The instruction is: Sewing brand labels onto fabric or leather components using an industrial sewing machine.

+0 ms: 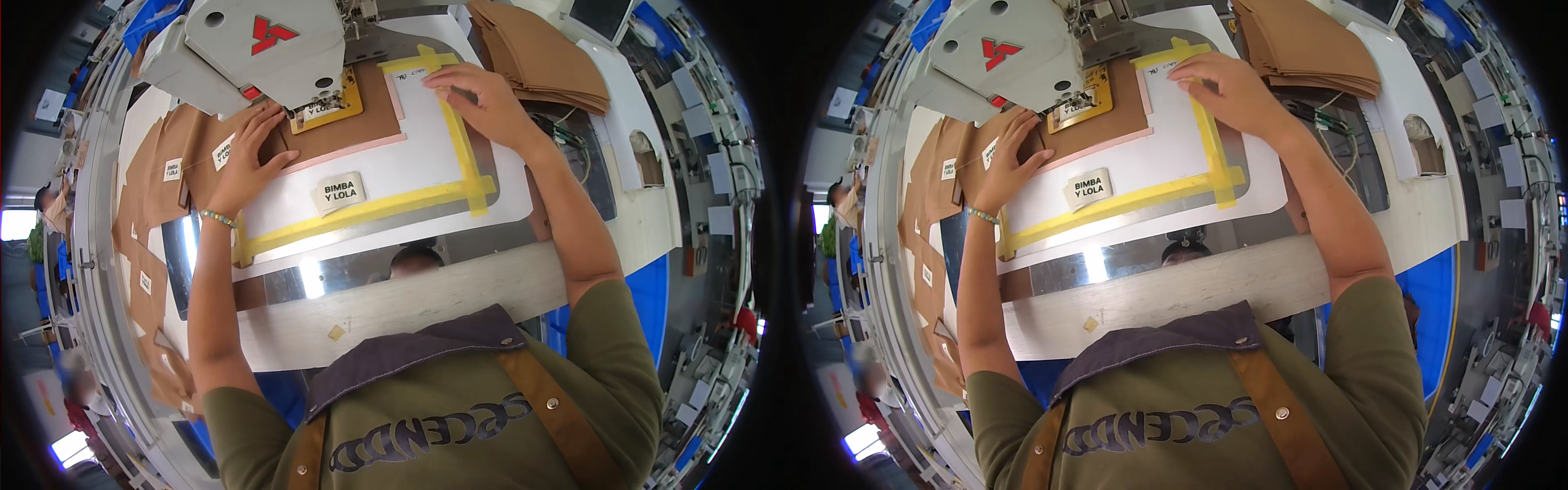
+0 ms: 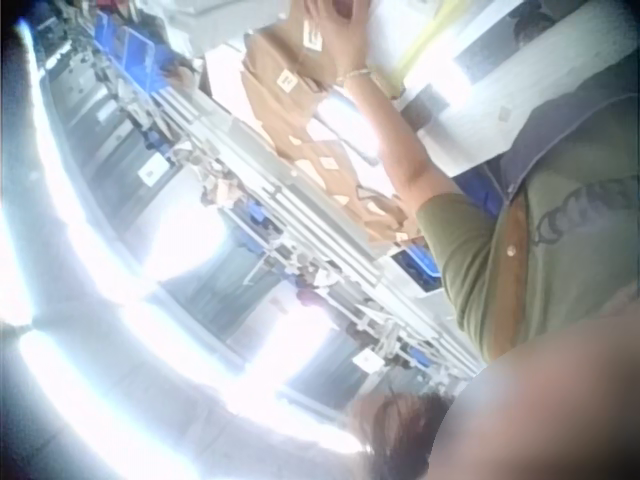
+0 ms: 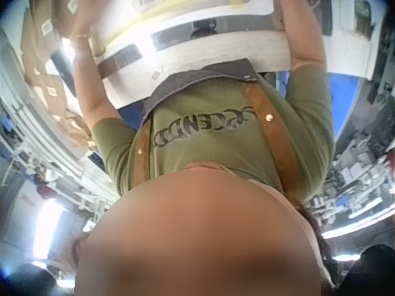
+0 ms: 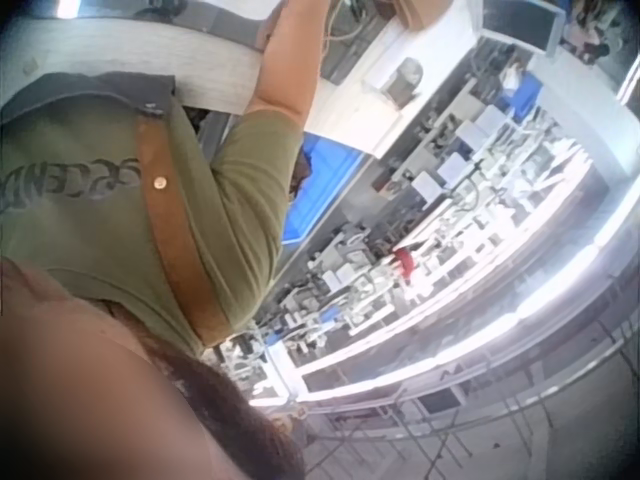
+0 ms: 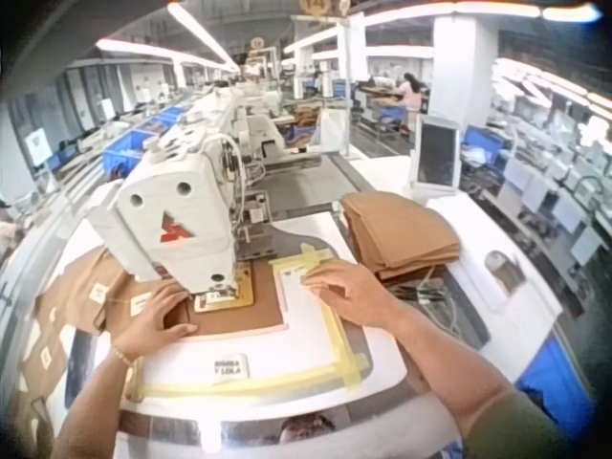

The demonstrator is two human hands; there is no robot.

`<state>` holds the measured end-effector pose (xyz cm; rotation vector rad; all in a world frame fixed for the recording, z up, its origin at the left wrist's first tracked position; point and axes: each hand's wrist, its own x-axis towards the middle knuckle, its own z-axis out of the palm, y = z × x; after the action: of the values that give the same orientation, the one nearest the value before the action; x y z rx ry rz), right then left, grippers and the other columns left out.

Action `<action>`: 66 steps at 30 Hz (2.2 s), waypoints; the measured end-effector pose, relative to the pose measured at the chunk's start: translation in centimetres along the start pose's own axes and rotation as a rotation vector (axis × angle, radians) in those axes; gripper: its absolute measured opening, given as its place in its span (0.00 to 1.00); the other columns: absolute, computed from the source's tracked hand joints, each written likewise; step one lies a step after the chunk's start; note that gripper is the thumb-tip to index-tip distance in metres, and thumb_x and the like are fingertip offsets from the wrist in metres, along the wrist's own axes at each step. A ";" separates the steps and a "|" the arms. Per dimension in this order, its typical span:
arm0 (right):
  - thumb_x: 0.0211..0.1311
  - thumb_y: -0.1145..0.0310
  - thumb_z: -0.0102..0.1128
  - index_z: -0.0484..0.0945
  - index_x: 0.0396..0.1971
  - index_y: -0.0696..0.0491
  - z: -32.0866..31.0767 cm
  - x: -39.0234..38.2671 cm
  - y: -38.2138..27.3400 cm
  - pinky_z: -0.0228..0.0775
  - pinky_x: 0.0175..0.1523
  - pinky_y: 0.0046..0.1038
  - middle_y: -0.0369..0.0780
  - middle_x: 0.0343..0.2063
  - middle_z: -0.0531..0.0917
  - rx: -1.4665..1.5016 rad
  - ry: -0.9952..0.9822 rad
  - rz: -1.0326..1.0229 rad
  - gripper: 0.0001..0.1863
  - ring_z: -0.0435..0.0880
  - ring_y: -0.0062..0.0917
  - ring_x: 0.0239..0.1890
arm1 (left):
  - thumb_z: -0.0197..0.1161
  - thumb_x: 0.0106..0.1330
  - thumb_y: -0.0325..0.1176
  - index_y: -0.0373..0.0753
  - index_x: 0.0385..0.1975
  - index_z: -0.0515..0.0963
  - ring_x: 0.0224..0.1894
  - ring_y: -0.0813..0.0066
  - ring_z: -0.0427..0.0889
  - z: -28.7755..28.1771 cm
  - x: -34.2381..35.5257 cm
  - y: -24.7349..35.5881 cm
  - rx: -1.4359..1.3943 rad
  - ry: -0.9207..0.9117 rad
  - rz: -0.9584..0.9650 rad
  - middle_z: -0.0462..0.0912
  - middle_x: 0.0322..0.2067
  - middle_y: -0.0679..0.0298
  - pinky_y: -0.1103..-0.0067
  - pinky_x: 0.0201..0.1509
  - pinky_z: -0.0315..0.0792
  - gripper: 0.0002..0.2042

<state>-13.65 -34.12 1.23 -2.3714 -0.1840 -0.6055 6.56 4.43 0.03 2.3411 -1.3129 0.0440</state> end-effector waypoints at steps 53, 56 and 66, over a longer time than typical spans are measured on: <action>0.77 0.69 0.64 0.88 0.48 0.59 -12.0 -5.9 -1.4 0.73 0.70 0.38 0.42 0.57 0.88 -0.584 -0.012 0.178 0.10 0.85 0.40 0.62 | 0.49 0.80 0.68 0.42 0.79 0.68 0.71 0.44 0.78 -6.6 -11.5 -14.1 0.554 0.170 -0.622 0.77 0.73 0.52 0.60 0.73 0.73 0.40; 0.78 0.69 0.64 0.88 0.48 0.59 -12.7 -6.7 -0.2 0.71 0.71 0.39 0.43 0.59 0.88 -0.584 -0.009 0.243 0.10 0.84 0.41 0.64 | 0.45 0.76 0.75 0.41 0.75 0.73 0.63 0.47 0.86 -8.2 -11.5 -12.9 0.566 -0.015 -0.912 0.80 0.70 0.51 0.60 0.65 0.80 0.45; 0.80 0.66 0.63 0.87 0.52 0.58 -12.6 -7.2 0.3 0.73 0.70 0.35 0.43 0.61 0.88 -0.594 -0.040 0.270 0.13 0.85 0.39 0.64 | 0.36 0.82 0.70 0.38 0.46 0.92 0.54 0.46 0.91 -11.9 -16.7 -16.5 0.768 -0.220 -1.114 0.92 0.47 0.43 0.57 0.59 0.82 0.42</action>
<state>-24.60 -42.33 6.07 -2.9071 0.3436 -0.5316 13.18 29.97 0.56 3.4701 0.1794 -0.0761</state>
